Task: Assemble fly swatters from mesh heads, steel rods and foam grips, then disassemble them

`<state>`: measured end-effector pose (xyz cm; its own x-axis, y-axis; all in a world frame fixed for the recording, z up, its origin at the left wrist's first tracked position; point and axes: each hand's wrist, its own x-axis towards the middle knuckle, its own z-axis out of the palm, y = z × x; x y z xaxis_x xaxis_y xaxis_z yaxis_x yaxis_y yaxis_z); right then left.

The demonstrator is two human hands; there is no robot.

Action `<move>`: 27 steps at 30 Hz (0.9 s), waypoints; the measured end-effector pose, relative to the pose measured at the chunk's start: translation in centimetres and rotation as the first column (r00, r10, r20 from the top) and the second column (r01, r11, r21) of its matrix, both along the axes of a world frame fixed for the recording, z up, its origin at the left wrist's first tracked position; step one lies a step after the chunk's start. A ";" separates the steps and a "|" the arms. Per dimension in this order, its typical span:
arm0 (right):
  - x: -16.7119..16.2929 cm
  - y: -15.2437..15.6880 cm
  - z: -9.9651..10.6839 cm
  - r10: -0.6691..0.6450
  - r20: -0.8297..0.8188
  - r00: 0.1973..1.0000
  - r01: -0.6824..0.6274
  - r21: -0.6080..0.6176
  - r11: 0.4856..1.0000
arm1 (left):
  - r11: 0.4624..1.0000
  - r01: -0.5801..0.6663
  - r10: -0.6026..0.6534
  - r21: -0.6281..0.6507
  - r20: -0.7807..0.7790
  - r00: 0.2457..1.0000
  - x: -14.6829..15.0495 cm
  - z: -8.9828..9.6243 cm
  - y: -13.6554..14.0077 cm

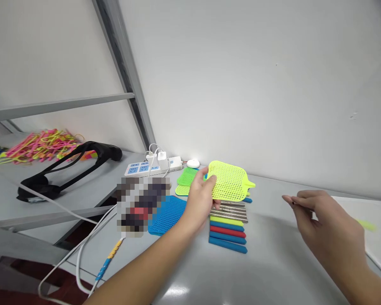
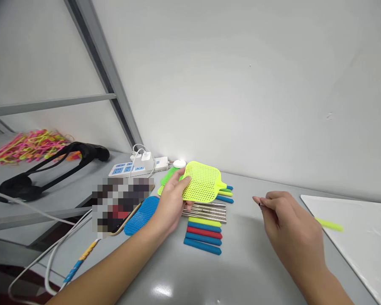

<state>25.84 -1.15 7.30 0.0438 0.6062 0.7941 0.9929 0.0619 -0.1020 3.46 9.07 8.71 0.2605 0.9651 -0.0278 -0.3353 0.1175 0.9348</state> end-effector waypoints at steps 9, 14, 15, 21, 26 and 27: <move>-2.0 -0.5 0.2 0.333 0.088 0.939 -0.318 -0.154 0.936 | 0.965 0.263 -0.264 -0.015 -0.055 0.963 0.8 0.0 -1.4; -3.7 -1.0 0.0 0.371 -0.045 0.927 -0.374 -0.109 0.921 | 0.992 0.032 -0.010 0.119 -0.180 0.984 -1.5 -0.1 -2.2; -4.3 -0.9 -0.1 0.406 -0.090 0.909 -0.415 -0.121 0.902 | 0.963 -0.080 0.143 0.259 -0.232 0.962 -2.8 -0.5 -2.6; -10.0 2.3 -1.1 0.564 -0.307 0.767 -0.641 -0.335 0.690 | 0.585 -0.054 0.603 0.809 -0.390 0.696 -12.4 -4.5 -7.1; -14.5 5.4 -1.9 0.582 -0.345 0.736 -0.673 -0.457 0.581 | 0.629 0.092 0.504 0.772 -0.495 0.707 -14.9 -6.0 -8.5; -15.1 5.8 -2.1 0.583 -0.349 0.733 -0.675 -0.473 0.566 | 0.618 0.100 0.502 0.780 -0.489 0.713 -14.9 -6.0 -8.5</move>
<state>10.77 4.62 5.25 -0.4394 0.8315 0.3398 0.6944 0.5544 -0.4588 -11.40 0.58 2.67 0.2629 0.7441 0.6141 0.4213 -0.6612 0.6208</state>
